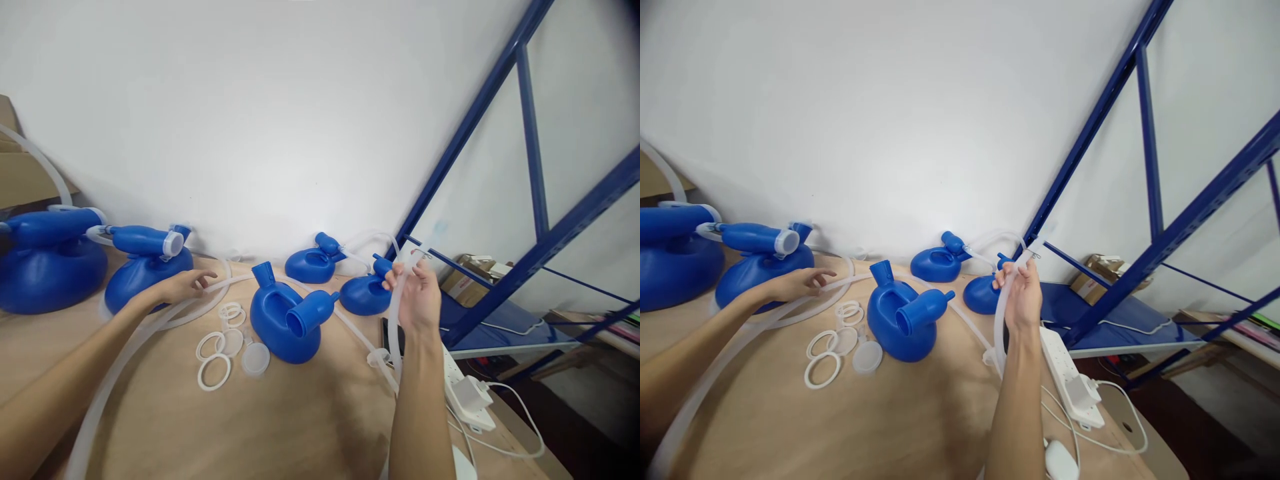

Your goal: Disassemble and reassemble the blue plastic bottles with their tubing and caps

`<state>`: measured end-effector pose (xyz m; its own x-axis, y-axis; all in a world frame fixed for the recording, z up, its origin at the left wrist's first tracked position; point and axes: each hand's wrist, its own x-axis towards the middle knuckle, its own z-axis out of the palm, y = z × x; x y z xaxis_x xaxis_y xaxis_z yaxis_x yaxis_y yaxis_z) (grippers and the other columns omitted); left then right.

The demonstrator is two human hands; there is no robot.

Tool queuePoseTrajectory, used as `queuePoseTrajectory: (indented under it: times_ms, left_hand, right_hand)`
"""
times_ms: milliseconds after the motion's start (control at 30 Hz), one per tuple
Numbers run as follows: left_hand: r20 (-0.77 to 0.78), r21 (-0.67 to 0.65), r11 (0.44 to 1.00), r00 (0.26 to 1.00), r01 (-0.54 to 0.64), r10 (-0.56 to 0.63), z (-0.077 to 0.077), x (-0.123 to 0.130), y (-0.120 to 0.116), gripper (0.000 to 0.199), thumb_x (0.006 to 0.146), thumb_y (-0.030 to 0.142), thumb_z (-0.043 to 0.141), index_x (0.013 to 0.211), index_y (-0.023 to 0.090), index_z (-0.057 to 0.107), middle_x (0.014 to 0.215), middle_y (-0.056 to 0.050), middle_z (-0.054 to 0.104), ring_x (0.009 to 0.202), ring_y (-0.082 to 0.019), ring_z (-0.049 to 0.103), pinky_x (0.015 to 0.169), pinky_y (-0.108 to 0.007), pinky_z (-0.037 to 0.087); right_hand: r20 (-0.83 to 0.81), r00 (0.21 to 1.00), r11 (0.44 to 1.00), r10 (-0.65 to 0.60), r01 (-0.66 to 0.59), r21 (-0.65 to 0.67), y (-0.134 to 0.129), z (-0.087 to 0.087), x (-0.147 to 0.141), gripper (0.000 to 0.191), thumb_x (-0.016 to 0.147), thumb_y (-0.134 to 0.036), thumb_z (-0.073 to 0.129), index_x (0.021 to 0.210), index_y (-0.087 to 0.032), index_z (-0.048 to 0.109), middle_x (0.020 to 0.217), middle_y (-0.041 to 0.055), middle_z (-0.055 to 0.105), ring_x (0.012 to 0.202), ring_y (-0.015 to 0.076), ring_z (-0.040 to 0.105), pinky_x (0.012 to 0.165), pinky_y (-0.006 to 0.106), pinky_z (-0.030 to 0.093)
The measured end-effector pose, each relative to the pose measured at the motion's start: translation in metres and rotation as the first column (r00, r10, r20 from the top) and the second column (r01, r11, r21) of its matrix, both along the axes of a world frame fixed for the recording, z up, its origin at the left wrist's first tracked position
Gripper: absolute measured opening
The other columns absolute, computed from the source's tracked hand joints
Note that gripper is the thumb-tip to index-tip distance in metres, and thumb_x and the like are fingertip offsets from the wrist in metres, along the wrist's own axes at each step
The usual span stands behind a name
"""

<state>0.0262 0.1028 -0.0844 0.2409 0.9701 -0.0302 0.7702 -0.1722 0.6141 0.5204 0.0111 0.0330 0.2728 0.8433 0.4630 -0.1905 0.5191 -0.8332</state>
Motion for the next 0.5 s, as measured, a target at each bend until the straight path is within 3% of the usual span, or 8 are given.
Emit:
queuePoseTrajectory:
  times_ms: [133, 267, 400, 500]
  left_hand:
    - [0.023, -0.031, 0.999, 1.0, 0.016, -0.015, -0.001, 0.005, -0.005, 0.072, 0.067, 0.039, 0.06, 0.134, 0.012, 0.062, 0.113, -0.011, 0.078, 0.101, -0.031, 0.074, 0.09, -0.037, 0.059]
    - [0.028, -0.027, 1.0, 1.0, 0.001, -0.001, 0.009, 0.009, -0.008, 0.072, 0.067, 0.044, 0.063, 0.131, 0.009, 0.064, 0.113, -0.014, 0.078, 0.103, -0.033, 0.074, 0.09, -0.037, 0.059]
    - [0.047, 0.015, 1.0, 0.999, 0.006, -0.006, 0.042, 0.022, -0.019, 0.075, 0.077, 0.058, 0.063, 0.133, 0.008, 0.064, 0.126, -0.017, 0.075, 0.115, -0.034, 0.07, 0.101, -0.039, 0.056]
    - [0.161, 0.1, 0.99, 0.98, 0.102, -0.118, 0.079, 0.038, -0.048, 0.068, 0.091, 0.063, 0.058, 0.143, 0.019, 0.061, 0.133, -0.01, 0.073, 0.122, -0.029, 0.066, 0.109, -0.04, 0.052]
  right_hand:
    - [0.136, 0.991, 0.999, 0.014, -0.019, 0.038, -0.018, 0.01, -0.01, 0.046, 0.075, -0.028, 0.076, 0.119, -0.029, 0.064, 0.095, -0.0035, 0.061, 0.073, 0.0113, 0.064, 0.063, 0.024, 0.058]
    - [0.433, 0.901, 1.0, 0.002, -0.014, 0.025, -0.024, 0.01, -0.038, 0.061, 0.091, -0.041, 0.071, 0.149, -0.032, 0.054, 0.129, 0.0057, 0.066, 0.076, 0.0142, 0.071, 0.055, 0.025, 0.061]
    - [0.566, 0.81, 0.983, -0.155, 0.067, 0.173, -0.048, 0.015, -0.071, 0.068, 0.104, -0.039, 0.058, 0.166, -0.034, 0.031, 0.139, 0.0088, 0.069, 0.08, 0.016, 0.076, 0.053, 0.024, 0.062]
    - [0.737, 0.644, 0.95, -0.205, -0.05, 0.309, -0.073, 0.018, -0.099, 0.056, 0.108, -0.03, 0.052, 0.163, -0.034, 0.04, 0.137, 0.0049, 0.073, 0.09, 0.0168, 0.078, 0.078, 0.029, 0.068]
